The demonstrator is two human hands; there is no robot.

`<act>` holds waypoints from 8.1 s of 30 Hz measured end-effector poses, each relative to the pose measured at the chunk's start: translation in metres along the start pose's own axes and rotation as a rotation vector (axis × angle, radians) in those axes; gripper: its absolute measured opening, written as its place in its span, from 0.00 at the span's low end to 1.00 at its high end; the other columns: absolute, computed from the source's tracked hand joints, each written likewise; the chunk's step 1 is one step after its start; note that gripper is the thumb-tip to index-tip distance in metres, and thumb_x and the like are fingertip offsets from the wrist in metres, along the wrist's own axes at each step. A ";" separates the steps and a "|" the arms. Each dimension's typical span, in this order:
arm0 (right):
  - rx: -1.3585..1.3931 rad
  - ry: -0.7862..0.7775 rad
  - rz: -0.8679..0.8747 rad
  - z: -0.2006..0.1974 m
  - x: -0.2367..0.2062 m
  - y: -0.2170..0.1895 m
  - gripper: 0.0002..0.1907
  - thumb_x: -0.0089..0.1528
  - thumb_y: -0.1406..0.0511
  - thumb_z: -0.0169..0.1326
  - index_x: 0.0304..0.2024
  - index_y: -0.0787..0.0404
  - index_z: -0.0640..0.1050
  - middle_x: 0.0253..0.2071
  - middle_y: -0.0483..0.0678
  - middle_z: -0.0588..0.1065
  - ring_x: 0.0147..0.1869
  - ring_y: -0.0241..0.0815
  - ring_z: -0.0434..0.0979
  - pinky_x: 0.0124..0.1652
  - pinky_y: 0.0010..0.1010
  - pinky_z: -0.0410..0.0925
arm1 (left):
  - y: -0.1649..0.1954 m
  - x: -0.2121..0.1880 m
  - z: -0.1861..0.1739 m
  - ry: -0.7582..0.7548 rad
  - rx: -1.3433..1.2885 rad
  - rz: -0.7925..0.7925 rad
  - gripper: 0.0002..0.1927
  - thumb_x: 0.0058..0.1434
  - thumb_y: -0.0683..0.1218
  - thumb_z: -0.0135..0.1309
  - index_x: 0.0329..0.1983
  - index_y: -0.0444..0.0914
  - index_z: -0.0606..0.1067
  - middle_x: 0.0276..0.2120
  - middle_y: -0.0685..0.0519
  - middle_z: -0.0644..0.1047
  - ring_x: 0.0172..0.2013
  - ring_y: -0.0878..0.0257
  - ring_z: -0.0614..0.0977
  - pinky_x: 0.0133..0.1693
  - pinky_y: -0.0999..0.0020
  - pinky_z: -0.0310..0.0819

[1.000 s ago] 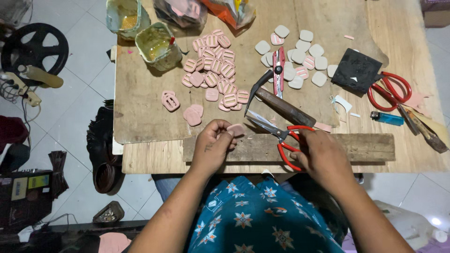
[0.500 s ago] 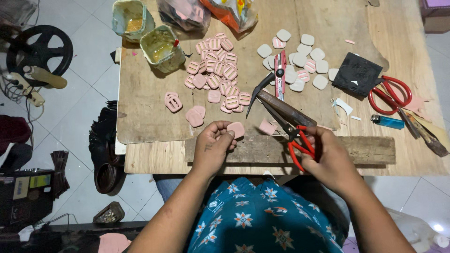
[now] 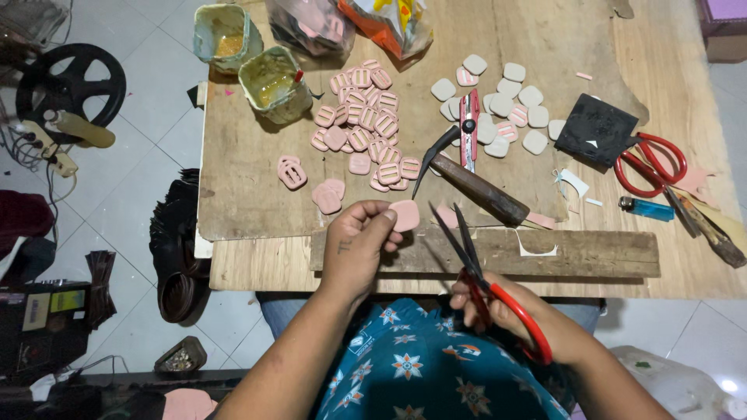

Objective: The person sits at a workbench trimming the edges of small pink foam shoe components one at a time with red-handled scissors, placing each finished piece on a growing pile and picking up the next untrimmed piece. Early in the clip the person also uses a hammer on a piece before resuming trimming.

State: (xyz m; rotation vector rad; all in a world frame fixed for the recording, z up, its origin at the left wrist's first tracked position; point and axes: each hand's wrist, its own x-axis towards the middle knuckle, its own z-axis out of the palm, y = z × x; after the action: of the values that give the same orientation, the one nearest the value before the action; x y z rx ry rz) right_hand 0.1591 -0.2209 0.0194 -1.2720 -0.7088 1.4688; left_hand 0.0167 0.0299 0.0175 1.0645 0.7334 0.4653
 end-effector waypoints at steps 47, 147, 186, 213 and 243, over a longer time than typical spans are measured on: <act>0.745 1.356 0.132 0.001 -0.097 0.112 0.29 0.70 0.53 0.48 0.64 0.69 0.66 0.56 0.59 0.73 0.60 0.52 0.75 0.58 0.42 0.69 | -0.019 -0.014 0.000 -0.443 -0.519 -0.308 0.06 0.69 0.40 0.46 0.45 0.33 0.72 0.46 0.40 0.80 0.49 0.52 0.82 0.55 0.55 0.76; 0.089 0.349 0.269 0.020 0.012 0.027 0.15 0.60 0.65 0.59 0.47 0.65 0.82 0.22 0.44 0.73 0.18 0.32 0.70 0.17 0.23 0.63 | -0.001 -0.020 0.014 0.016 -0.237 0.118 0.07 0.66 0.36 0.53 0.46 0.28 0.74 0.39 0.46 0.81 0.39 0.64 0.82 0.45 0.70 0.78; -0.075 0.239 0.302 0.007 0.007 0.003 0.15 0.59 0.61 0.60 0.42 0.66 0.80 0.23 0.42 0.72 0.22 0.31 0.69 0.22 0.24 0.63 | 0.024 -0.010 0.003 -0.144 0.071 0.031 0.11 0.66 0.40 0.52 0.47 0.29 0.78 0.35 0.50 0.82 0.34 0.68 0.81 0.38 0.73 0.76; -0.199 0.124 0.174 0.006 0.004 0.005 0.19 0.59 0.56 0.59 0.44 0.63 0.76 0.30 0.40 0.70 0.34 0.31 0.66 0.34 0.24 0.62 | 0.006 -0.011 0.006 -0.103 -0.137 -0.046 0.09 0.69 0.44 0.50 0.38 0.33 0.76 0.32 0.50 0.81 0.31 0.67 0.81 0.37 0.73 0.75; -0.256 0.215 0.188 0.011 0.003 0.009 0.16 0.58 0.59 0.61 0.44 0.61 0.77 0.30 0.39 0.71 0.35 0.29 0.68 0.37 0.22 0.64 | 0.005 -0.009 0.001 -0.129 -0.237 0.011 0.18 0.61 0.37 0.50 0.55 0.39 0.70 0.36 0.52 0.80 0.35 0.66 0.84 0.36 0.75 0.80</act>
State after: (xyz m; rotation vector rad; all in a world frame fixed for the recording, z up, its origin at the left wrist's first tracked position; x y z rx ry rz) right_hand 0.1464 -0.2194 0.0130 -1.7040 -0.6617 1.3932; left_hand 0.0114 0.0252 0.0254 0.8683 0.5434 0.4759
